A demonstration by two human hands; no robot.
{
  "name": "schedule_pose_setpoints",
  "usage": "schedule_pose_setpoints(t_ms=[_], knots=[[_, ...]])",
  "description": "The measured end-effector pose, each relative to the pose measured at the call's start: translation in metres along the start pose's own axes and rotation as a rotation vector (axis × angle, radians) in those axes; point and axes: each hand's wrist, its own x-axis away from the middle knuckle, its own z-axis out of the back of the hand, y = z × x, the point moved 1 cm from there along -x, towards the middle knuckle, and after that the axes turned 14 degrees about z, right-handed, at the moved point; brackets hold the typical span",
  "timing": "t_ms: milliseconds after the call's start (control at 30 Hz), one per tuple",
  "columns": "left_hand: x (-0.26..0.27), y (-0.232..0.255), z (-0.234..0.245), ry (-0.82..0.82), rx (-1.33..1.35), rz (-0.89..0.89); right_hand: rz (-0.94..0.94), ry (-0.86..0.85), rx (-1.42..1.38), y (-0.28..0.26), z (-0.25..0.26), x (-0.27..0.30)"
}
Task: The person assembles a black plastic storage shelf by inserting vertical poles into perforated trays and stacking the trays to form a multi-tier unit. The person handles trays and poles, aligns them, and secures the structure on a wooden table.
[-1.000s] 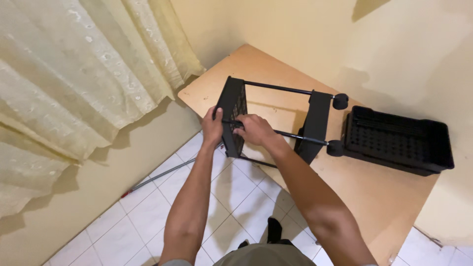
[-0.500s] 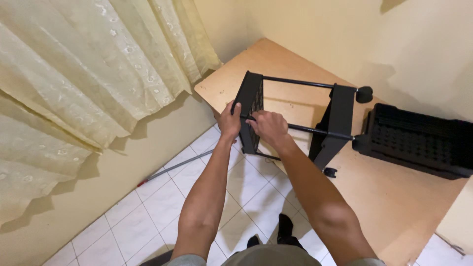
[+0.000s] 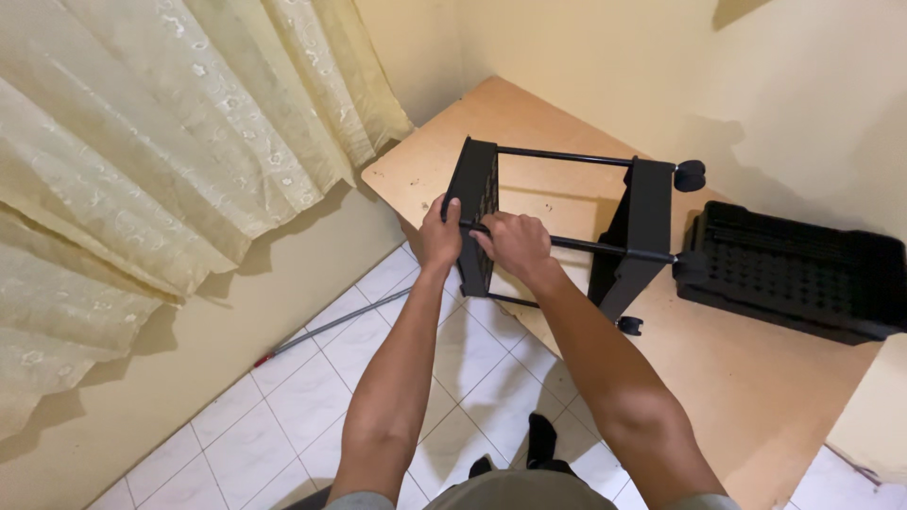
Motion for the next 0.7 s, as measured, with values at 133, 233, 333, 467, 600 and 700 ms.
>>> schedule_pose_setpoints(t_ms=[133, 233, 333, 467, 600, 700], knots=[[-0.003, -0.002, -0.007, 0.005, 0.019, -0.050, 0.023, -0.004, -0.005, 0.007, 0.000, -0.002], [-0.003, -0.002, -0.010, -0.001, 0.035, -0.016, 0.054, 0.007, -0.002, 0.009, 0.003, -0.002], [0.000, -0.002, -0.010, 0.009, 0.024, 0.013, 0.125, 0.129, 0.031, 0.008, 0.010, 0.008], [0.000, -0.009, -0.006, 0.161, -0.263, -0.077, 0.070, 0.257, 0.157, 0.011, 0.023, 0.033], [-0.001, -0.034, -0.012, 0.095, -0.060, -0.149, -0.061, 0.295, 0.423, 0.013, 0.036, 0.087], [-0.002, -0.064, -0.022, 0.046, -0.039, -0.184, -0.003, 0.284, 0.544, 0.015, 0.041, 0.129]])
